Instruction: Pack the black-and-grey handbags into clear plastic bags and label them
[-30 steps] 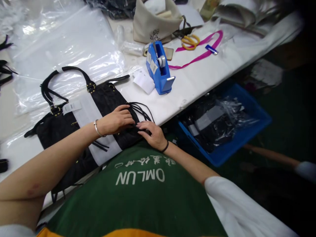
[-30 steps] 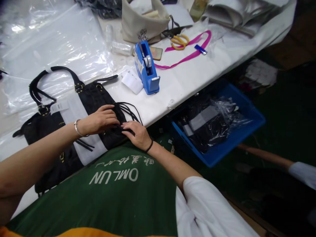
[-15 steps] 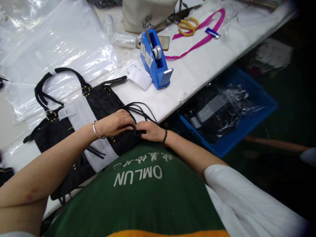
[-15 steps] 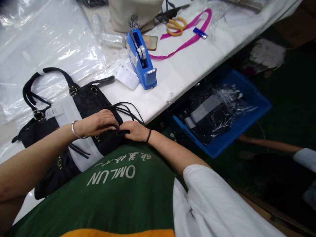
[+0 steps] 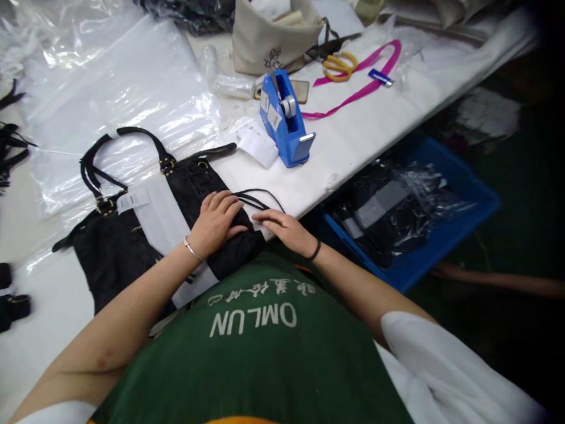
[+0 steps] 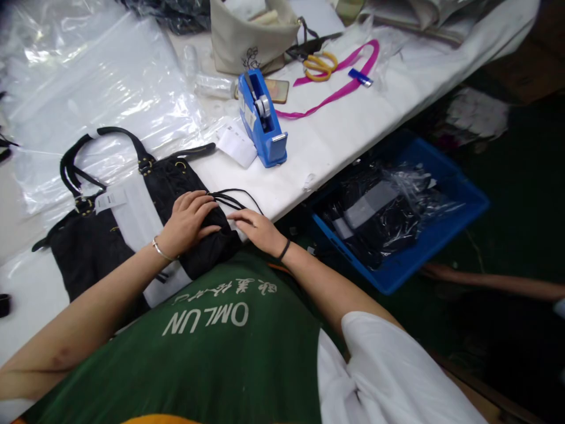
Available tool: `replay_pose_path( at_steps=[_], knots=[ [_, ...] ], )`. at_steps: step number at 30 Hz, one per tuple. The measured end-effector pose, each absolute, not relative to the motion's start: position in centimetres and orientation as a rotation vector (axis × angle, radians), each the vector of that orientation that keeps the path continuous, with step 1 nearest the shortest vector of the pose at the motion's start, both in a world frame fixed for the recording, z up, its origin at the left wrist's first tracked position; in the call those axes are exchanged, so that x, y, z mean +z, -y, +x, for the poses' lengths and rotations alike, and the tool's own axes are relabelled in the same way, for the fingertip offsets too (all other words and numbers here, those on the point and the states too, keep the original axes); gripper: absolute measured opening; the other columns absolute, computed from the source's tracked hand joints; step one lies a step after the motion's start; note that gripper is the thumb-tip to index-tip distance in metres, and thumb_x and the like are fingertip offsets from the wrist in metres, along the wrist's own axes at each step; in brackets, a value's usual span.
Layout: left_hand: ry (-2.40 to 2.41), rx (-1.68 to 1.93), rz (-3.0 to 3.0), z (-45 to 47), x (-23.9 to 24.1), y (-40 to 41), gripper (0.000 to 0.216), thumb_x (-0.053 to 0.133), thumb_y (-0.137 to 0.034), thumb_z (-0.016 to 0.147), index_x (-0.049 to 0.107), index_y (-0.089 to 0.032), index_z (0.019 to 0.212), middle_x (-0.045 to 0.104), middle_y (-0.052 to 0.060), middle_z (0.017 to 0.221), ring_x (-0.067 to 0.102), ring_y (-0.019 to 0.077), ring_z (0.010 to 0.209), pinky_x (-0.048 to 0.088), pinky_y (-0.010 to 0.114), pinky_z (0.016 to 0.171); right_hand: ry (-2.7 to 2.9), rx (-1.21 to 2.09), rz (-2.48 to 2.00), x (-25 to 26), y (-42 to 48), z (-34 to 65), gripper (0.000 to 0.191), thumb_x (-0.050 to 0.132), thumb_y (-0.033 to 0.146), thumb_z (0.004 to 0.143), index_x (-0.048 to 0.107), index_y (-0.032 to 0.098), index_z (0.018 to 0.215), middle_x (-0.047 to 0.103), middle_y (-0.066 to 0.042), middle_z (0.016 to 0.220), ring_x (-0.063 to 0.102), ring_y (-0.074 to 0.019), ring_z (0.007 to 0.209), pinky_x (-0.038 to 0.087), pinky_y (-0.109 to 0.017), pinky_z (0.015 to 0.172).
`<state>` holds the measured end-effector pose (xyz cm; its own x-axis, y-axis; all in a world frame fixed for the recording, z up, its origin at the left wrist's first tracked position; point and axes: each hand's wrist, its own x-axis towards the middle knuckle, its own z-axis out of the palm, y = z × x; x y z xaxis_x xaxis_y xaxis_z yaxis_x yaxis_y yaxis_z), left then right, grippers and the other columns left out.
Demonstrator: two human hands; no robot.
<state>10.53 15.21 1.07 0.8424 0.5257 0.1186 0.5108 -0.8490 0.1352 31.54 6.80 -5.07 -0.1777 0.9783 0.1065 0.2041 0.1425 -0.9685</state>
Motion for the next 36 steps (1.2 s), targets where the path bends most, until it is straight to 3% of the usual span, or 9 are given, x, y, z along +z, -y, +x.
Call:
replay_pose_path(
  at_steps=[6, 10, 13, 16, 20, 23, 27, 32, 36],
  knots=[
    [-0.866, 0.371, 2.858, 8.6, 0.2, -8.2, 0.034, 0.052, -0.038, 0.099, 0.06, -0.014, 0.121, 0.065, 0.015, 0.112, 0.058, 0.0276, 0.107, 0.05, 0.045, 0.097, 1.541, 1.1, -1.444, -5.0, -6.9, 30.2, 0.05, 0.069, 0.038, 0.09, 0.059, 0.016, 0.134, 0.066, -0.013, 0.125, 0.065, -0.0213, 0.106, 0.053, -0.04, 0.098],
    [-0.884, 0.225, 2.887, 7.7, -1.4, -6.3, 0.069, 0.058, -0.048, 0.094, 0.042, -0.007, 0.147, 0.052, 0.024, 0.142, 0.049, 0.037, 0.129, 0.044, 0.052, 0.108, 1.543, 1.146, -1.496, -4.5, -9.6, 30.1, 0.048, 0.068, 0.046, 0.091, 0.064, 0.014, 0.127, 0.071, -0.012, 0.114, 0.069, -0.0201, 0.097, 0.055, -0.036, 0.092],
    [-0.972, 0.09, 2.943, 7.9, -2.4, -5.8, 0.063, 0.05, -0.028, 0.095, 0.038, -0.004, 0.152, 0.044, 0.024, 0.151, 0.045, 0.0374, 0.135, 0.042, 0.051, 0.11, 1.602, 0.839, -1.454, -2.9, -13.9, 28.7, 0.041, 0.062, 0.048, 0.095, 0.067, 0.015, 0.119, 0.072, -0.01, 0.111, 0.068, -0.0203, 0.101, 0.051, -0.034, 0.098],
    [-1.016, 0.01, 3.04, 8.5, -2.8, -5.4, 0.058, 0.038, -0.013, 0.094, 0.04, -0.003, 0.152, 0.038, 0.023, 0.157, 0.045, 0.0367, 0.136, 0.042, 0.05, 0.107, 1.654, 0.697, -1.534, -1.2, -19.0, 26.1, 0.058, 0.074, 0.047, 0.085, 0.061, 0.011, 0.128, 0.064, -0.017, 0.131, 0.058, -0.0271, 0.125, 0.041, -0.039, 0.112],
    [-1.022, -0.034, 3.129, 8.2, -2.7, -5.0, 0.056, 0.031, -0.009, 0.096, 0.043, -0.004, 0.15, 0.036, 0.021, 0.159, 0.046, 0.0347, 0.137, 0.044, 0.047, 0.104, 1.519, 1.042, -1.736, 0.2, -23.2, 23.3, 0.051, 0.085, 0.033, 0.072, 0.066, 0.007, 0.111, 0.067, -0.02, 0.123, 0.059, -0.0325, 0.122, 0.044, -0.04, 0.106],
    [-0.936, -0.075, 3.153, 4.8, -2.3, -4.9, 0.055, 0.034, -0.012, 0.097, 0.044, -0.008, 0.151, 0.036, 0.018, 0.16, 0.047, 0.0317, 0.136, 0.043, 0.045, 0.107, 1.504, 1.202, -1.666, 0.9, -22.9, 21.8, 0.019, 0.077, 0.024, 0.076, 0.068, 0.009, 0.086, 0.073, -0.011, 0.087, 0.069, -0.0248, 0.085, 0.055, -0.034, 0.081],
    [-0.775, -0.132, 3.089, -6.2, -1.8, -2.6, 0.058, 0.038, -0.012, 0.095, 0.046, -0.022, 0.152, 0.043, 0.009, 0.157, 0.046, 0.0238, 0.14, 0.037, 0.04, 0.114, 1.435, 1.38, -1.493, 0.2, -17.4, 16.7, 0.012, 0.06, 0.024, 0.091, 0.064, 0.013, 0.089, 0.068, -0.002, 0.071, 0.061, -0.0122, 0.058, 0.053, -0.023, 0.057],
    [-1.234, -0.166, 2.915, -23.5, -0.2, 5.0, 0.068, 0.039, -0.008, 0.087, 0.053, -0.043, 0.144, 0.053, -0.006, 0.149, 0.037, 0.0209, 0.148, 0.025, 0.046, 0.123, 1.182, 2.088, -1.107, -2.9, -7.3, 8.3, 0.016, 0.066, 0.031, 0.091, 0.063, 0.016, 0.09, 0.072, -0.004, 0.08, 0.069, -0.0117, 0.067, 0.058, -0.02, 0.061],
    [-1.457, -0.083, 2.91, -28.1, 1.6, 8.0, 0.069, 0.042, -0.004, 0.082, 0.062, -0.043, 0.135, 0.059, -0.006, 0.143, 0.047, 0.023, 0.142, 0.036, 0.047, 0.118, 1.514, 2.595, -0.618, -1.6, -7.0, 8.4, 0.031, 0.075, 0.039, 0.084, 0.069, 0.013, 0.098, 0.076, -0.01, 0.089, 0.074, -0.0176, 0.078, 0.059, -0.023, 0.063]
  ],
)
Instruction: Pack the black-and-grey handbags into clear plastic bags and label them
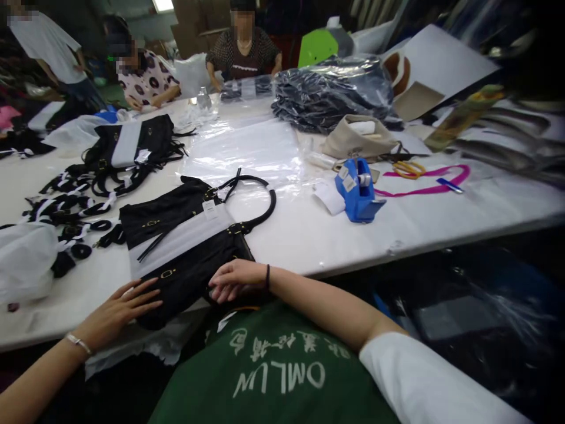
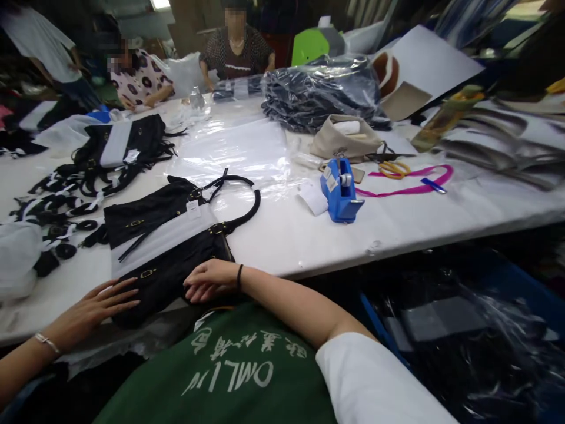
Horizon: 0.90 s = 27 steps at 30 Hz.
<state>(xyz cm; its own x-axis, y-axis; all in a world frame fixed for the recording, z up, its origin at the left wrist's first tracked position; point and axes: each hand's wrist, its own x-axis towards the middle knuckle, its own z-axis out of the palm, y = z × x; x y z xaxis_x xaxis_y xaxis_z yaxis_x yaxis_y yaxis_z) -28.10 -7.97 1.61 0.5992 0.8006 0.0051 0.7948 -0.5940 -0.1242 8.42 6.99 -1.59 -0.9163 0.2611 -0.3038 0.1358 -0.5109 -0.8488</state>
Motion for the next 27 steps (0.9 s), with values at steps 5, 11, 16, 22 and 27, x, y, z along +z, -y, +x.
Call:
replay_pose_path(
  at_steps=[5, 11, 16, 22, 27],
  knots=[
    [1.564, -0.256, -2.501, -18.5, -1.5, 5.4, 0.064, 0.053, -0.026, 0.092, 0.04, -0.022, 0.155, 0.042, 0.011, 0.157, 0.04, 0.0289, 0.146, 0.04, 0.05, 0.117, 1.657, 1.39, -1.05, 2.0, -19.1, 13.9, 0.031, 0.058, 0.035, 0.095, 0.066, 0.016, 0.118, 0.072, -0.013, 0.117, 0.066, -0.0242, 0.116, 0.056, -0.04, 0.097],
    [1.553, -0.367, -2.358, -11.6, -7.2, 3.3, 0.073, 0.049, -0.019, 0.092, 0.025, -0.017, 0.161, 0.037, 0.018, 0.158, 0.041, 0.032, 0.145, 0.044, 0.052, 0.114, 1.482, 0.952, -1.625, 0.6, -28.6, 16.2, 0.069, 0.074, 0.014, 0.071, 0.054, 0.008, 0.137, 0.061, -0.02, 0.134, 0.05, -0.0332, 0.134, 0.037, -0.045, 0.115],
    [1.547, -0.432, -2.459, -13.6, -6.9, 3.4, 0.067, 0.049, -0.018, 0.09, 0.037, -0.018, 0.156, 0.047, 0.016, 0.153, 0.047, 0.0292, 0.141, 0.045, 0.05, 0.114, 1.416, 1.338, -1.493, 0.7, -27.7, 17.9, 0.028, 0.064, 0.019, 0.075, 0.068, 0.01, 0.1, 0.067, -0.008, 0.082, 0.063, -0.0182, 0.073, 0.053, -0.029, 0.067],
    [1.477, -0.381, -2.602, -17.5, -4.9, 1.8, 0.055, 0.047, -0.012, 0.088, 0.057, -0.02, 0.142, 0.058, 0.013, 0.143, 0.056, 0.0256, 0.133, 0.047, 0.048, 0.112, 1.432, 1.602, -1.033, 3.7, -19.0, 24.0, 0.022, 0.072, 0.031, 0.071, 0.067, 0.019, 0.088, 0.063, -0.003, 0.079, 0.06, -0.0147, 0.071, 0.05, -0.025, 0.063],
    [1.807, -0.256, -2.546, -25.8, -1.8, -0.2, 0.046, 0.048, -0.016, 0.084, 0.07, -0.024, 0.124, 0.062, 0.008, 0.14, 0.053, 0.0258, 0.135, 0.039, 0.05, 0.117, 2.002, 1.794, -0.423, 6.0, -5.6, 22.5, 0.027, 0.076, 0.04, 0.082, 0.073, 0.02, 0.099, 0.073, -0.006, 0.099, 0.067, -0.0218, 0.099, 0.053, -0.034, 0.095]
  ],
)
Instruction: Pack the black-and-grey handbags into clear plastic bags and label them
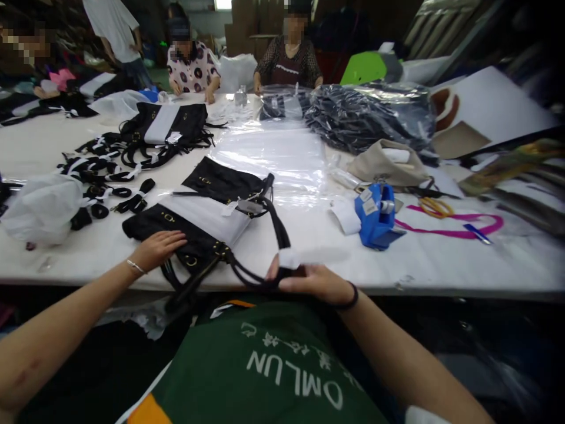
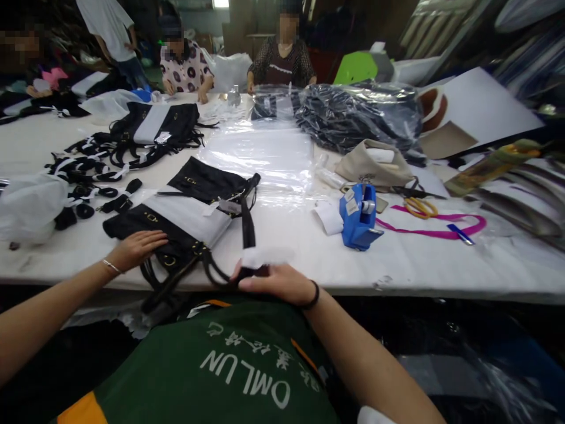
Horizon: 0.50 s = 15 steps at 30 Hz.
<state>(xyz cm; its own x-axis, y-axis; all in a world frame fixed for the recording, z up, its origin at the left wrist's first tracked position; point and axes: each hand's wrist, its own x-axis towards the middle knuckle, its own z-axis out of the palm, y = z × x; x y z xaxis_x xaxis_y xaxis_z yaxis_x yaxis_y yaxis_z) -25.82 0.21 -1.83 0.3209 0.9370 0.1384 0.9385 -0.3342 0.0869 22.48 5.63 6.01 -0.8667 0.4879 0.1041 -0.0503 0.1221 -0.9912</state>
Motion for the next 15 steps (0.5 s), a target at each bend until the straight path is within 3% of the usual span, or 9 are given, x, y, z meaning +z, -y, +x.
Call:
replay_pose_path(
  at_steps=[4, 7, 9, 12, 15],
  knots=[
    [2.208, -0.221, -2.235, -31.1, -0.2, -1.7, 0.052, 0.049, -0.009, 0.073, 0.074, -0.02, 0.117, 0.06, 0.008, 0.142, 0.045, 0.0282, 0.142, 0.033, 0.049, 0.12, 2.478, 1.965, 0.154, 7.6, -0.7, 20.0, 0.037, 0.071, 0.043, 0.088, 0.073, 0.021, 0.118, 0.072, -0.007, 0.121, 0.063, -0.0221, 0.121, 0.045, -0.031, 0.109],
    [2.537, -0.427, -1.85, -31.5, 0.2, -2.5, 0.051, 0.049, -0.01, 0.075, 0.072, -0.016, 0.12, 0.064, 0.009, 0.135, 0.058, 0.0285, 0.127, 0.041, 0.045, 0.113, 2.376, 1.987, -0.025, 7.1, -3.4, 20.3, 0.038, 0.06, 0.048, 0.095, 0.073, 0.021, 0.12, 0.073, -0.008, 0.119, 0.069, -0.0212, 0.112, 0.052, -0.032, 0.101],
    [2.655, -0.593, -1.578, -30.5, 0.0, -3.4, 0.046, 0.049, -0.018, 0.085, 0.067, -0.013, 0.128, 0.067, 0.012, 0.13, 0.062, 0.029, 0.118, 0.045, 0.045, 0.107, 2.158, 1.666, -0.487, 5.7, -7.8, 20.4, 0.039, 0.056, 0.05, 0.097, 0.073, 0.021, 0.117, 0.074, -0.009, 0.115, 0.07, -0.0216, 0.106, 0.056, -0.035, 0.095],
    [2.745, -0.766, -1.268, -28.6, -0.5, -5.7, 0.057, 0.049, -0.038, 0.094, 0.053, -0.004, 0.14, 0.066, 0.019, 0.125, 0.059, 0.0319, 0.12, 0.045, 0.046, 0.105, 1.907, 0.935, -1.103, 2.8, -15.6, 18.4, 0.042, 0.062, 0.043, 0.094, 0.066, 0.019, 0.128, 0.066, -0.014, 0.128, 0.067, -0.0242, 0.108, 0.052, -0.042, 0.102],
    [2.848, -0.829, -1.03, -27.6, -0.7, -7.6, 0.073, 0.053, -0.046, 0.092, 0.04, -0.001, 0.147, 0.06, 0.025, 0.133, 0.055, 0.0344, 0.128, 0.044, 0.046, 0.107, 1.939, 0.669, -1.439, 0.5, -20.8, 14.8, 0.052, 0.066, 0.04, 0.091, 0.059, 0.011, 0.134, 0.059, -0.021, 0.134, 0.066, -0.026, 0.109, 0.048, -0.041, 0.105]
  ],
)
